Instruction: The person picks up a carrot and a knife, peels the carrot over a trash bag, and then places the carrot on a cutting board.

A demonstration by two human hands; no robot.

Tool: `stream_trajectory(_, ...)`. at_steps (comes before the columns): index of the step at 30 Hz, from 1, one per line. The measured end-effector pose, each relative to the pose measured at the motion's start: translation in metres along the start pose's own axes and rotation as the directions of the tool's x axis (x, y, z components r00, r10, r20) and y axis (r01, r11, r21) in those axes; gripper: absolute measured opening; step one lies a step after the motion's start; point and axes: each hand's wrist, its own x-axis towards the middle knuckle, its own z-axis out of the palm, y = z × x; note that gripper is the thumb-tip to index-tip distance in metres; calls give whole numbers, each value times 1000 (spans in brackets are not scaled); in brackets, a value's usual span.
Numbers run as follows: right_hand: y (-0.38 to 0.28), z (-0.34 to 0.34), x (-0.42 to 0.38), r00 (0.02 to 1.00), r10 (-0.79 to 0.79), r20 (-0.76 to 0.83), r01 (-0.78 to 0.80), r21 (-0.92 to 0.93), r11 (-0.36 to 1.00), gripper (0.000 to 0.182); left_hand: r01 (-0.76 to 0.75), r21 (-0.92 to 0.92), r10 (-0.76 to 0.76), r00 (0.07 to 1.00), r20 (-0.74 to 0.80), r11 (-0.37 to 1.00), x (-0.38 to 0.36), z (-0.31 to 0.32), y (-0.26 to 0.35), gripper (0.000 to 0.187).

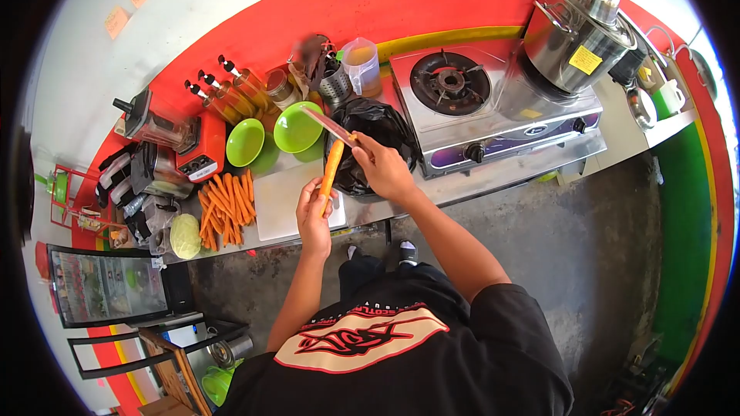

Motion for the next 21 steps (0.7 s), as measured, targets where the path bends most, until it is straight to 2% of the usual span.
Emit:
stream_trajectory(2, 30, 16, 10, 974, 205, 91, -224, 306, 925, 41, 11, -33, -10, 1000, 10, 999, 4, -1, -2, 37)
stream_trajectory(5, 42, 18, 8, 954, 271, 125, -299, 368, 880, 36, 73, -96, -74, 997, -13, 993, 9, -8, -4, 36)
stream_trajectory(7, 46, 20, 4, 962, 249, 111, -272, 340, 900, 30, 103, -73, -104, 994, -12, 992, 12, -14, -6, 35)
stream_trajectory(9, 45, 21, 1, 996, 88, 29, -92, 190, 977, 27, 116, -70, -118, 993, -26, 991, 14, -20, -10, 33)
stream_trajectory(10, 41, 19, -1, 996, 84, 35, -87, 110, 990, 25, 131, -66, -133, 990, -37, 989, 15, -21, -12, 32)
stream_trajectory(11, 37, 18, -3, 996, 84, 35, -87, 110, 990, 25, 131, -66, -134, 990, -37, 989, 15, -23, -15, 32)
stream_trajectory(13, 26, 14, -6, 995, 90, 41, -91, 32, 995, 34, 153, -47, -155, 987, -44, 987, 17, -24, -17, 32)
stream_trajectory(17, 39, 21, -5, 984, 152, 92, -150, -28, 988, 46, 173, -53, -175, 984, -32, 983, 18, -25, -22, 32)
stream_trajectory(19, 43, 22, -3, 956, 251, 154, -245, -52, 968, 53, 199, -39, -200, 979, -30, 979, 19, -27, -24, 32)
stream_trajectory(21, 42, 20, -5, 965, 216, 151, -207, -71, 976, 53, 207, -40, -208, 977, -39, 978, 20, -28, -25, 32)
